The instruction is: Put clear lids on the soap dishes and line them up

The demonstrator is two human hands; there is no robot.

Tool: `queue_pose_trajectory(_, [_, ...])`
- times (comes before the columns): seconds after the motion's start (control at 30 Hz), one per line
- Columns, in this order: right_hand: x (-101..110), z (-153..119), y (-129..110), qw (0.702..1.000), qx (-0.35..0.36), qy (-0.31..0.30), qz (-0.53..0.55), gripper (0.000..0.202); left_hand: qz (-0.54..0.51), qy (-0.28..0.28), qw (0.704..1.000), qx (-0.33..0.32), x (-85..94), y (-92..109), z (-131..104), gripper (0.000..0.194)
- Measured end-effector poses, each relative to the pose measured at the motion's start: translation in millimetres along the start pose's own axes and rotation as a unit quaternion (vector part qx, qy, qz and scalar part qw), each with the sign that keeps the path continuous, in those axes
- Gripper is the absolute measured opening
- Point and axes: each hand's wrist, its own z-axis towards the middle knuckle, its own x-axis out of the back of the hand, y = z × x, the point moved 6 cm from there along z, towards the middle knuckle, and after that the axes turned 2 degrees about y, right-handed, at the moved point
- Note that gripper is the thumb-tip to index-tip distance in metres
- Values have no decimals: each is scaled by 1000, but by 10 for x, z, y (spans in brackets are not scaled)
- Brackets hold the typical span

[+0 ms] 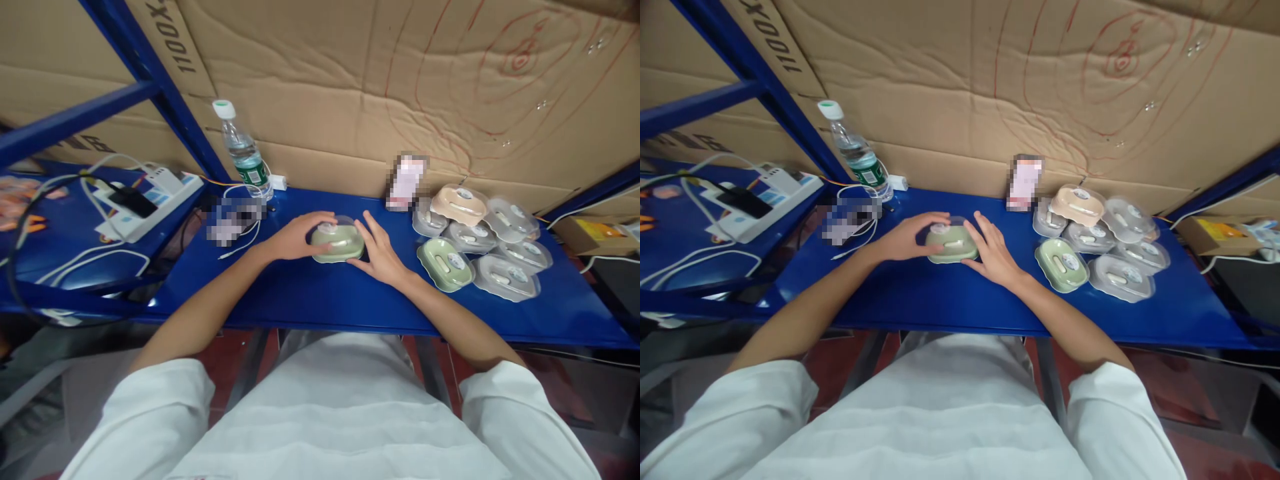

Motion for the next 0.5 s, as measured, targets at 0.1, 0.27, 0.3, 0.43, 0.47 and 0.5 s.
queue_pose_trajectory(0.1, [-23, 15, 25, 999, -7, -46, -1, 78, 17, -47, 998, -33, -227, 90, -40, 69])
queue_pose_trajectory(0.27, [-59, 40, 79, 995, -6, -63, 74, 73, 26, -36, 999, -9, -352, -34, -54, 81])
queue_pose_trajectory(0.3, [-64, 42, 93, 995, -6, -58, 86, 74, 28, -33, 999, -4, -356, -45, -48, 85])
queue_pose_trajectory(0.43, [-94, 36, 164, 993, -26, -41, 104, 81, 39, -21, 999, 0, -344, -5, -14, 86])
queue_pose_trajectory(0.47, [-100, 32, 178, 994, -30, -39, 102, 82, 44, -20, 999, 5, -339, 5, -8, 86])
queue_pose_trajectory(0.5, [-104, 29, 187, 994, -32, -38, 101, 83, 51, -20, 998, 13, -334, 11, -5, 85])
